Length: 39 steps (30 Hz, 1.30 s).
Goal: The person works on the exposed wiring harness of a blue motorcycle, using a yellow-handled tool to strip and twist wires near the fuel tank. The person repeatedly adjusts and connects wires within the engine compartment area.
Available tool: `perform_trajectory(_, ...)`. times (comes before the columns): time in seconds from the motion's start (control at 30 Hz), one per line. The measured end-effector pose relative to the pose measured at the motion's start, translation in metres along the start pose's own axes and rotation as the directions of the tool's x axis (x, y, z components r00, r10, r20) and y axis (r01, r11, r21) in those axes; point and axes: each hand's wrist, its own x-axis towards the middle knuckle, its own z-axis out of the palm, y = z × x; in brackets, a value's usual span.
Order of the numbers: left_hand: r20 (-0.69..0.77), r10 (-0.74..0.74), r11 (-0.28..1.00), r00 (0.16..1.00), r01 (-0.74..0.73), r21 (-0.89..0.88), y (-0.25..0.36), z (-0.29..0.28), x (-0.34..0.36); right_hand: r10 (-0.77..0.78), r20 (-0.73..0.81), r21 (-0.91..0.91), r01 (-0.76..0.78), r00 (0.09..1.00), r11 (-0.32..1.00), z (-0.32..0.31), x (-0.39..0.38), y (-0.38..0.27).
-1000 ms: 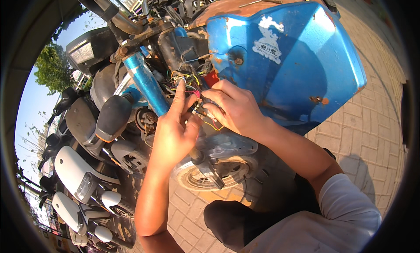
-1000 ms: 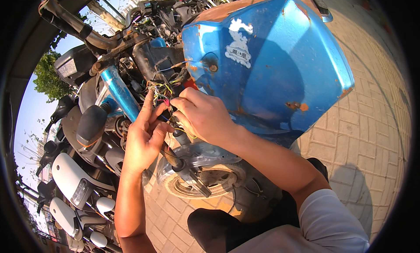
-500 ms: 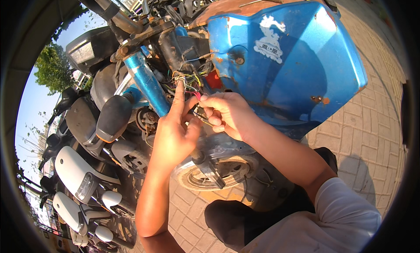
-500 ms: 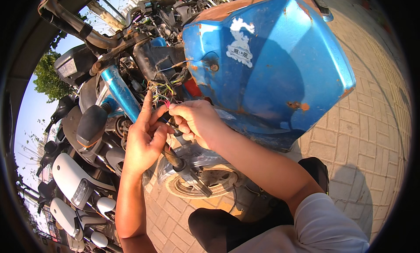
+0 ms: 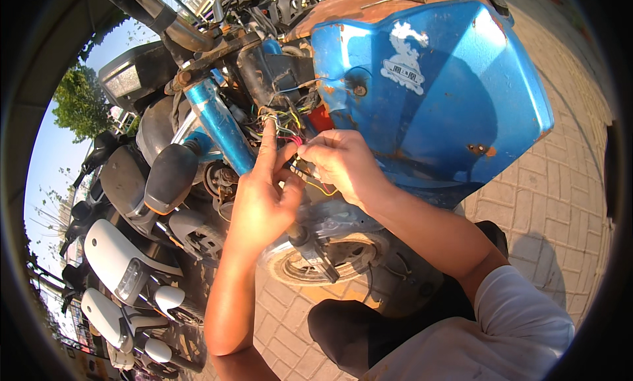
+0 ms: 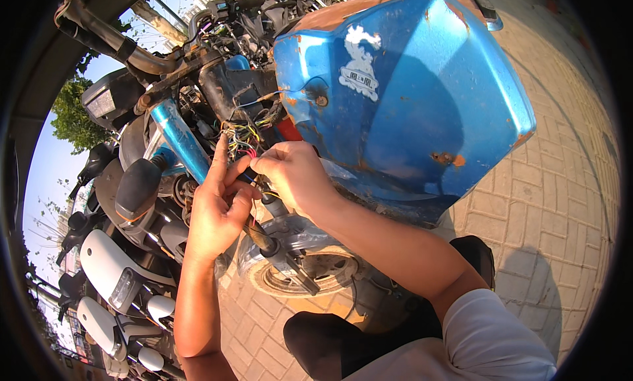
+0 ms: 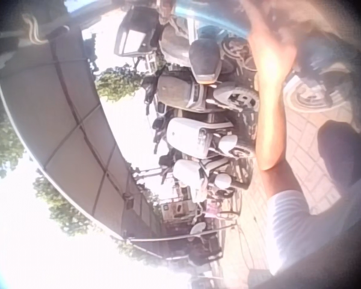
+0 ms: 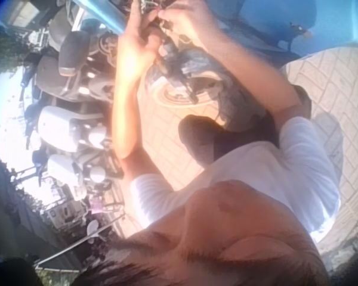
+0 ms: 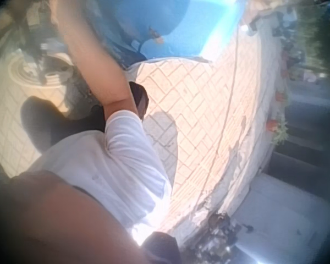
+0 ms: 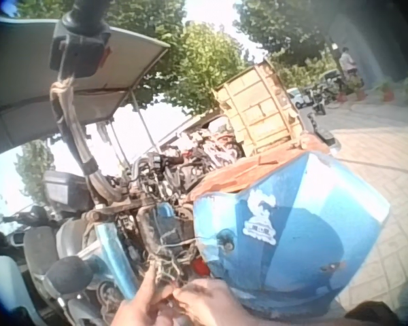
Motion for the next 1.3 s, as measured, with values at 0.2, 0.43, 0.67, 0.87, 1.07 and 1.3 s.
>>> perform_trajectory(0.2, -0.001, -0.034, 0.992, 0.999, 0.034, 0.124, 0.011, -0.003, -0.002, 0.315, 0.334, 0.424, -0.440, 0.889, 0.792, -0.012, 0.002, -0.003)
perform_trajectory(0.43, -0.023, 0.001, 0.933, 1.000, 0.007, 0.360, 0.032, -0.007, 0.014, -0.640, 0.347, -0.460, 0.719, 0.686, 0.521, -0.023, 0.030, 0.005)
perform_trajectory(0.67, -0.157, -0.085, 0.795, 0.984, 0.162, 0.585, 0.049, -0.008, 0.037, -0.607, 0.453, -0.497, 0.750, 0.653, 0.436, -0.023, 0.055, -0.006)
perform_trajectory(0.87, 0.002, -0.343, 0.862, 0.939, 0.314, 0.398, 0.062, -0.030, 0.053, -0.687, 0.452, -0.477, 0.805, 0.569, 0.354, -0.028, 0.057, -0.010)
perform_trajectory(1.07, 0.043, -0.315, 0.893, 0.948, 0.280, 0.353, 0.059, -0.030, 0.059, -0.745, 0.402, -0.417, 0.831, 0.532, 0.368, -0.033, 0.067, -0.007)
perform_trajectory(1.3, 0.000, -0.089, 0.720, 0.996, 0.065, 0.690, 0.062, -0.020, 0.056, -0.765, 0.341, -0.506, 0.793, 0.546, 0.340, -0.030, 0.074, -0.003)
